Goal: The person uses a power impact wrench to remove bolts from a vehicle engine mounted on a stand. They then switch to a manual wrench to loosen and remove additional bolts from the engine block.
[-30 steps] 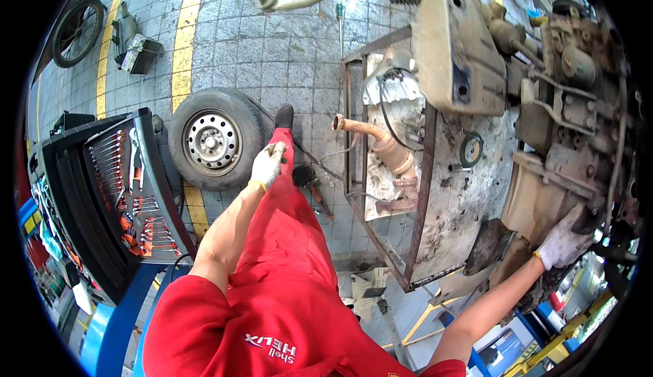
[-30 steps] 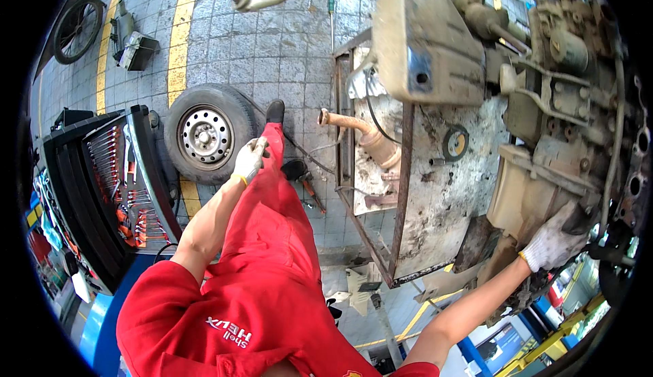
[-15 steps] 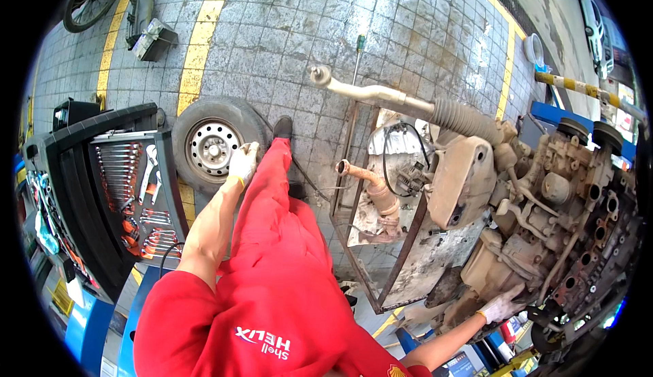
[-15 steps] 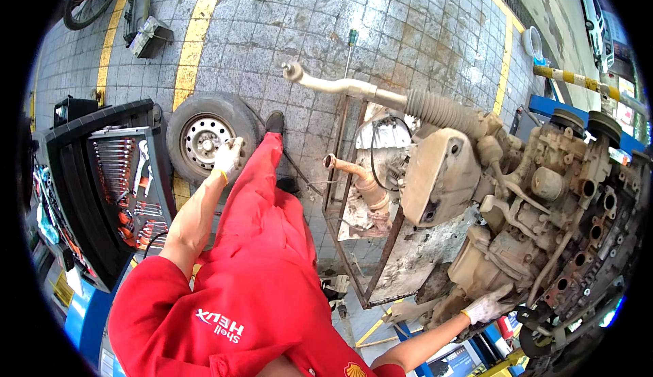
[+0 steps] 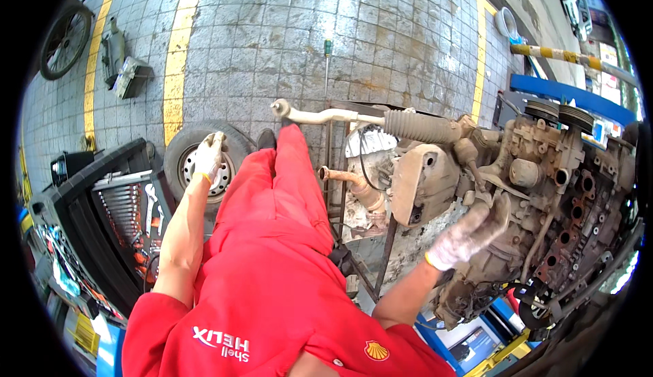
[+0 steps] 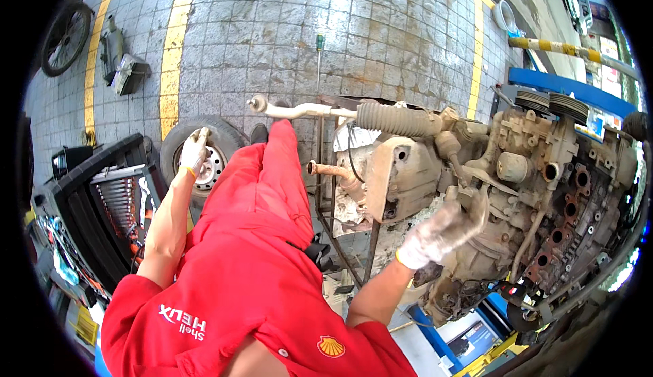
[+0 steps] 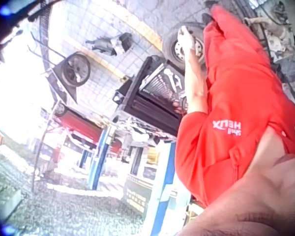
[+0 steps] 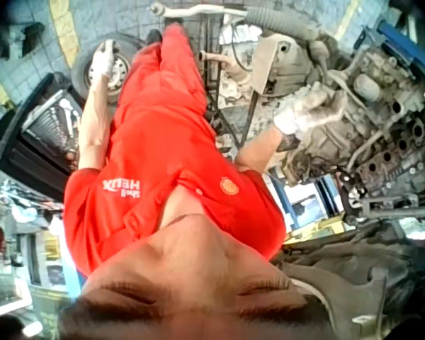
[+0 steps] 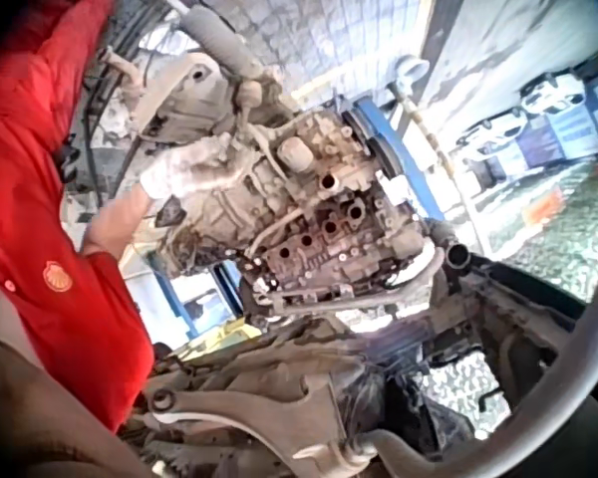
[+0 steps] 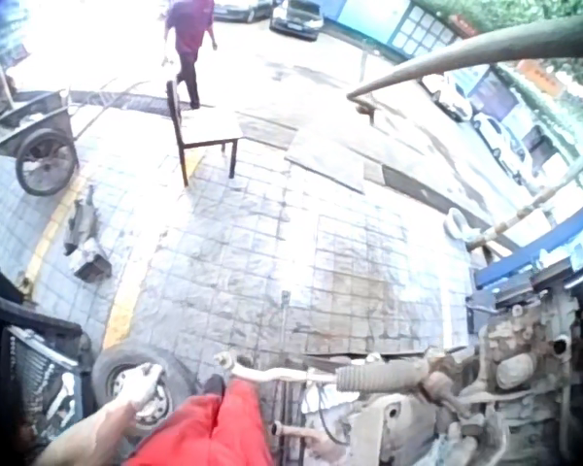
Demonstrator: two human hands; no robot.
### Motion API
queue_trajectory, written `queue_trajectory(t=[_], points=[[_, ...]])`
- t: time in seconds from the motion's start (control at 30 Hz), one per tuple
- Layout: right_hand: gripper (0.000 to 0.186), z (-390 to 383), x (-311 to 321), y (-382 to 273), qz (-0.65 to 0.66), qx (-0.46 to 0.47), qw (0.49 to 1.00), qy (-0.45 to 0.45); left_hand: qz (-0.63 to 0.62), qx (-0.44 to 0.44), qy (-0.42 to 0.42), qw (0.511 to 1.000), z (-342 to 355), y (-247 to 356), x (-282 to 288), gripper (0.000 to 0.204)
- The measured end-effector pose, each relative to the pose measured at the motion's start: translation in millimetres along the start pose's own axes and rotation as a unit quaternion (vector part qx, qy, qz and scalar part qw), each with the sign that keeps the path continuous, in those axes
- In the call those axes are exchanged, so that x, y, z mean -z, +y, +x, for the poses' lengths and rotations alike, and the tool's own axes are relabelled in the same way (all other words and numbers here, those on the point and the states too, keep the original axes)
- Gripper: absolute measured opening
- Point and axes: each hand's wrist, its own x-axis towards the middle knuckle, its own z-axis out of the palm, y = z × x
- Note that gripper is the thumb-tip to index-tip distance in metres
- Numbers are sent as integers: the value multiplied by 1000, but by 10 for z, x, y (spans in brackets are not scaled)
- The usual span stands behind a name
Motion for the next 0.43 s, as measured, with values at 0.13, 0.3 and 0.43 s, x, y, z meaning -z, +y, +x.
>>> queue_trajectory(t=[0.13,0.3,0.43], points=[[27,59,-512,114,-188,75,959,-197,29,-34,-29,999,166,332,37,38],[23,252,-886,332,-110,-10,949,-296,169,-52,22,984,1084,300,169,45],[25,328,-712,327,-198,3,931,-307,123,-51,-71,989,1682,974,4,45]])
